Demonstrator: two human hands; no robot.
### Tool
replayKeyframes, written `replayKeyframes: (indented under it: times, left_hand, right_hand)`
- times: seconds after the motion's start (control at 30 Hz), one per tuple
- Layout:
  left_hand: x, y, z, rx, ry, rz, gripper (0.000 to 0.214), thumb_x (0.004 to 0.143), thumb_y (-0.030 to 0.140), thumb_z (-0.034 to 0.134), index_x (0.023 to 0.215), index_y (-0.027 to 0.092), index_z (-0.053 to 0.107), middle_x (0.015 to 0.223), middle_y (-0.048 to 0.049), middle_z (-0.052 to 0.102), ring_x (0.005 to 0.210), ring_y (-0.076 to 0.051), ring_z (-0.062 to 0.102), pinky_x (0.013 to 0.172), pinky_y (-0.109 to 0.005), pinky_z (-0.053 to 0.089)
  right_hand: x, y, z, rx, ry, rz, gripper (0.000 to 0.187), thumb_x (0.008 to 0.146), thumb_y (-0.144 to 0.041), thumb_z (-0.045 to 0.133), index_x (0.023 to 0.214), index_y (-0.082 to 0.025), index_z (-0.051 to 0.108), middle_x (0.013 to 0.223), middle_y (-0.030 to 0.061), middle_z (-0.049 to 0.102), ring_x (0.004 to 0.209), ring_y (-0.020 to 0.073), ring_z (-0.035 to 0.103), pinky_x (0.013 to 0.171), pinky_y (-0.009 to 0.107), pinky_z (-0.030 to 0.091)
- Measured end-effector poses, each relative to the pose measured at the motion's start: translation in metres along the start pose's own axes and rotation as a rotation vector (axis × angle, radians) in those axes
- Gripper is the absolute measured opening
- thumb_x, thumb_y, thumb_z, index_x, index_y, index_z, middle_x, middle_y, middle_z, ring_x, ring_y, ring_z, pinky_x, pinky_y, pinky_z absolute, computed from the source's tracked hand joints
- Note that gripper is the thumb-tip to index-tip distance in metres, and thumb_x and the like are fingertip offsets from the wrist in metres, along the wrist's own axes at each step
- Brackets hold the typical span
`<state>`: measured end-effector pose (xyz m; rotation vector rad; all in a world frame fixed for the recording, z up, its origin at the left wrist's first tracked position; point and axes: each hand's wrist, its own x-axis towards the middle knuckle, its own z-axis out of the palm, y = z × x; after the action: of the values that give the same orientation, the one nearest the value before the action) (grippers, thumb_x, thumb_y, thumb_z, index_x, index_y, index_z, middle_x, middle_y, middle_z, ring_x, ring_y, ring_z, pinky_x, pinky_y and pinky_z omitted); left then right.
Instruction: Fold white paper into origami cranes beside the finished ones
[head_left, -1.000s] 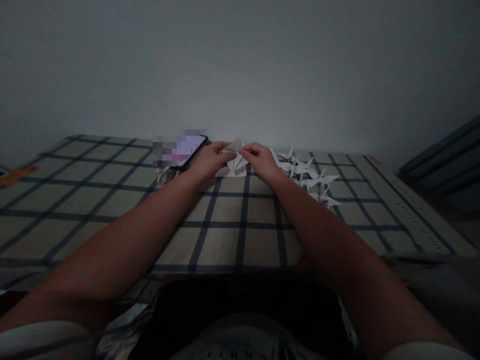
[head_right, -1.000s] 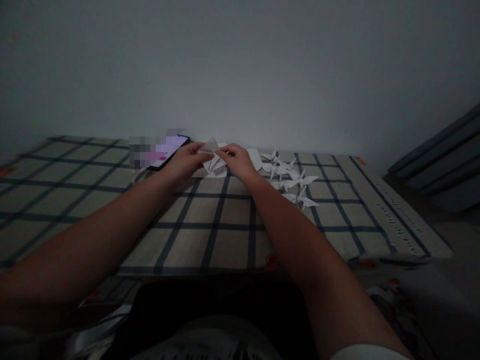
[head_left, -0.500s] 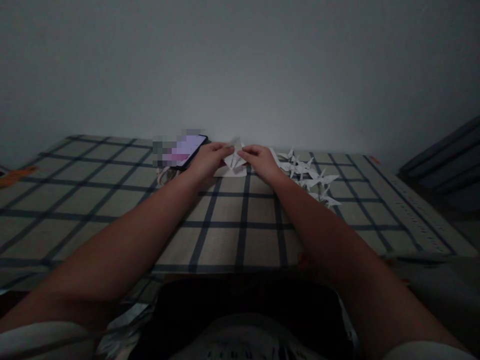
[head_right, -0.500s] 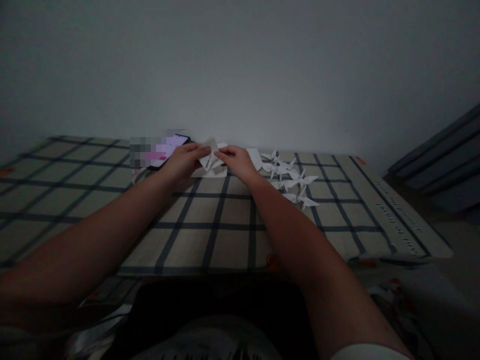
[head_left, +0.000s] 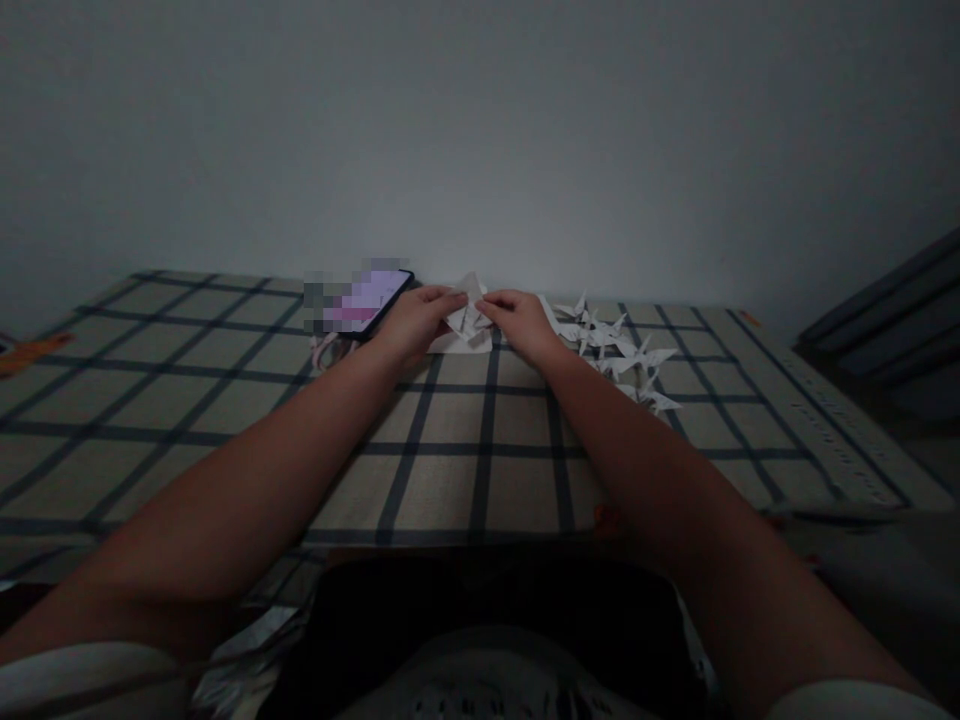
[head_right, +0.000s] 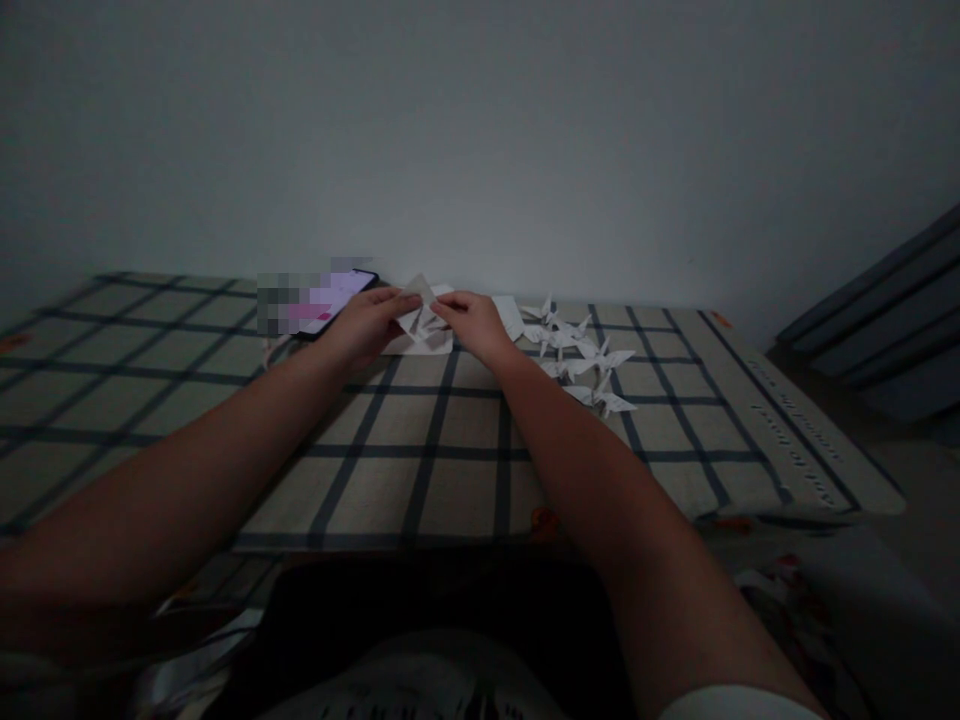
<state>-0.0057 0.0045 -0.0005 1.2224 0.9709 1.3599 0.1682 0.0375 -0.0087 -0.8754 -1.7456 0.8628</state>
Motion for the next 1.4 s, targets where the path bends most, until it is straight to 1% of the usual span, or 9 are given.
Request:
replayKeyframes:
  times: [0.23,0.37,0.5,0.7,0.83,1.0,1.1,1.27,1.4]
  left_hand:
    - [0.002,-0.001,-0.002,0.056,-0.022,-0.013,0.03,0.07,0.032,0.08,0.091,0.013,0.071,0.093,-0.0081,0.074,0.077,-0.016,0.067,0.079,-0.03,0.055]
    - [0.0,0.0,0.0,0.05,0.019,-0.019,0.026,0.07,0.03,0.078,0.088,0.012,0.071,0.086,-0.0072,0.072,0.071,-0.015,0.066,0.072,-0.029,0.054]
    - [-0.001,0.001,0.001,0.063,0.028,-0.026,0.022,0.069,0.025,0.074,0.086,0.012,0.071,0.084,-0.0065,0.072,0.072,-0.015,0.066,0.073,-0.028,0.054]
    - [-0.003,0.004,0.003,0.073,0.006,-0.095,0.022,0.07,0.025,0.074,0.089,0.013,0.071,0.086,-0.0071,0.073,0.072,-0.016,0.067,0.076,-0.031,0.056]
    - [-0.003,0.005,0.004,0.055,0.009,-0.133,0.022,0.07,0.023,0.076,0.089,0.013,0.072,0.087,-0.0079,0.074,0.072,-0.016,0.068,0.075,-0.03,0.057]
    - [0.001,0.001,-0.001,0.083,0.015,-0.161,0.021,0.069,0.023,0.075,0.087,0.012,0.073,0.083,-0.0097,0.074,0.068,-0.017,0.068,0.069,-0.03,0.056]
    - [0.002,0.0,-0.001,0.098,0.026,-0.204,0.019,0.069,0.019,0.076,0.086,0.012,0.073,0.083,-0.0101,0.074,0.068,-0.018,0.068,0.07,-0.031,0.057]
    - [-0.001,0.002,0.003,0.11,0.031,-0.245,0.012,0.072,0.017,0.074,0.082,0.012,0.071,0.083,-0.0104,0.074,0.068,-0.017,0.069,0.069,-0.03,0.057]
    - [-0.003,0.004,0.004,0.097,0.02,-0.247,0.012,0.073,0.018,0.075,0.082,0.013,0.071,0.082,-0.0098,0.074,0.069,-0.017,0.069,0.069,-0.03,0.057]
  right_hand:
    - [0.001,0.0,-0.001,-0.045,-0.001,0.014,0.015,0.085,-0.027,0.07,0.091,-0.016,0.078,0.095,0.0068,0.077,0.087,0.0182,0.068,0.087,0.034,0.051]
    - [0.002,0.005,0.0,-0.015,-0.014,0.026,0.015,0.085,-0.028,0.07,0.089,-0.016,0.078,0.095,0.0067,0.077,0.086,0.018,0.067,0.087,0.034,0.051]
    - [0.002,0.009,0.002,0.037,-0.034,0.033,0.015,0.084,-0.03,0.071,0.091,-0.018,0.077,0.095,0.0052,0.077,0.087,0.017,0.068,0.088,0.033,0.051]
    - [-0.001,-0.002,-0.002,-0.079,0.035,-0.059,0.015,0.085,-0.031,0.07,0.081,-0.017,0.074,0.088,0.0045,0.073,0.087,0.016,0.066,0.086,0.031,0.05]
    - [-0.003,-0.007,-0.004,-0.087,0.018,-0.037,0.015,0.084,-0.031,0.071,0.079,-0.017,0.074,0.086,0.0048,0.073,0.084,0.016,0.065,0.084,0.031,0.05]
    - [-0.001,-0.003,-0.002,0.01,0.034,0.049,0.019,0.081,-0.036,0.073,0.087,-0.019,0.074,0.092,0.0043,0.075,0.085,0.0158,0.066,0.084,0.032,0.052]
    - [0.001,0.001,-0.004,0.063,0.034,0.044,0.025,0.081,-0.039,0.073,0.094,-0.018,0.074,0.097,0.0054,0.075,0.087,0.0156,0.066,0.083,0.031,0.053]
    - [0.002,0.001,-0.007,0.024,0.004,0.012,0.026,0.082,-0.043,0.072,0.087,-0.018,0.076,0.091,0.0061,0.076,0.084,0.0167,0.066,0.084,0.033,0.052]
    - [0.001,-0.002,-0.006,0.014,-0.014,0.004,0.022,0.08,-0.038,0.073,0.088,-0.017,0.076,0.091,0.0053,0.076,0.083,0.0165,0.066,0.084,0.033,0.052]
